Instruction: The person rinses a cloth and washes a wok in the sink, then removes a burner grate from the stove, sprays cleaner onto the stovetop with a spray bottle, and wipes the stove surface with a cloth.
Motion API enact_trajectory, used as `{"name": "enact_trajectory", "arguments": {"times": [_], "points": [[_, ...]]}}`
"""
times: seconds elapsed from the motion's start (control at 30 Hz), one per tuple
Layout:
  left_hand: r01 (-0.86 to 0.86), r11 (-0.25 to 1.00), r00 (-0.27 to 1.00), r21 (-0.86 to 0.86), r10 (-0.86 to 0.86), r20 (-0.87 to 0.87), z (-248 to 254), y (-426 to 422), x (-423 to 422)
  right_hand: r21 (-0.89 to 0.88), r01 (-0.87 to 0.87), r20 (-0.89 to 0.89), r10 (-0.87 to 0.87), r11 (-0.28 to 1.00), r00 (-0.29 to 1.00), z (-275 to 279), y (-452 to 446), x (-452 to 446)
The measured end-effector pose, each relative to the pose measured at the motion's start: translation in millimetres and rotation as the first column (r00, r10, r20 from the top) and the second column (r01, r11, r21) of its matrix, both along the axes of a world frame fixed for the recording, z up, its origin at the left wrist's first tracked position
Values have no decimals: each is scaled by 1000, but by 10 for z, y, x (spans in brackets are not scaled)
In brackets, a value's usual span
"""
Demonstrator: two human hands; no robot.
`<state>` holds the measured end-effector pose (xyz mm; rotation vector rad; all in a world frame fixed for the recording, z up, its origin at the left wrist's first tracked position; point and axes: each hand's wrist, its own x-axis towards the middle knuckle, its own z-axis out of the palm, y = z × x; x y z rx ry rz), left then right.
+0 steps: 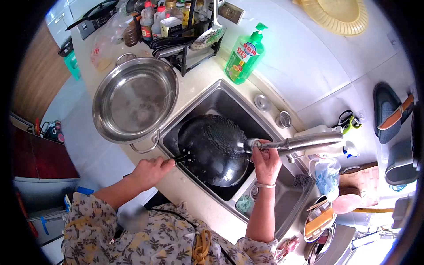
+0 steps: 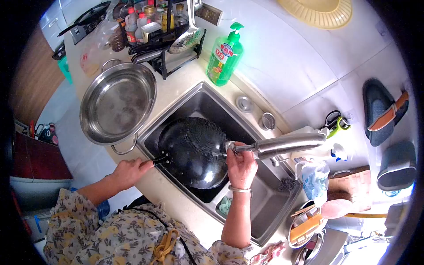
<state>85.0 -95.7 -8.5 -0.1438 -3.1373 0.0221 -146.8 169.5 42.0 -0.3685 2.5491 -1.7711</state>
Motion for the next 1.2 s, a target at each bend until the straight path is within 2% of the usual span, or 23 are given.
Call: {"name": "enact_trajectory", "arguments": {"times": [0.03,0.1,0.17,0.23,0.27,0.37,0.43,0.5,0.53,0.57,0.63,0.67,0.73,0.8,0.87,0.9,0.93,1.0,1.03,1.17,1.2], "points": [[1,1000,1000,2,-1,1,-8,-8,-2,2,1,1,-1,1000,1000,-12,66,15],[-5,1000,1000,-13,5,3,-41,-7,-7,135,31,-19,-28,990,999,-22,192,43],[-19,1000,1000,-5,19,-3,-21,21,-25,135,40,10,-42,990,999,-2,238,111],[-22,1000,1000,-2,22,-7,-3,44,-52,91,-27,12,26,995,1000,8,206,165],[-66,997,996,41,64,59,-3,46,-57,-44,-27,131,33,999,991,22,158,201],[-126,988,979,93,109,170,76,58,-96,-125,-56,141,73,991,987,-27,103,156],[-155,983,968,103,130,214,110,60,-113,-101,-79,101,89,992,991,-56,183,105],[-185,977,952,111,150,267,120,62,-107,-185,-69,215,109,980,970,-12,289,77],[-177,978,953,110,143,268,125,57,-108,-281,14,288,70,960,955,-108,368,54],[-203,972,946,121,163,279,127,52,-116,-295,107,266,-27,950,964,-130,428,21],[-200,968,946,150,151,287,112,75,-142,-356,230,333,-107,906,937,-349,704,-144],[-211,968,948,133,170,270,100,71,-130,-371,346,407,-184,862,895,-381,827,-181],[-229,961,947,155,183,265,90,58,-143,-386,466,388,-319,796,865,-773,1218,-388],[-208,970,953,127,171,250,46,60,-137,-376,552,369,-426,745,826,-873,1427,-536],[-208,975,953,81,183,240,20,54,-110,-409,554,360,-430,726,828,-1017,1669,-714],[-182,980,971,84,165,171,-8,66,-114,-438,553,360,-426,708,830,-1087,1748,-805],[-155,984,984,85,146,100,-13,73,-119,-422,576,375,-444,700,814,-1042,1751,-863],[-154,985,985,78,147,90,34,95,-138,-349,615,403,-480,707,780,-940,1785,-978],[-149,985,987,84,142,77,47,104,-152,-387,589,409,-441,709,799,-951,1823,-1036],[-124,987,992,104,122,25,45,127,-176,-336,596,426,-446,730,787,-1013,1953,-1283],[-102,989,994,111,107,-38,45,143,-197,-308,583,422,-442,752,792,-1045,1988,-1335]]}}
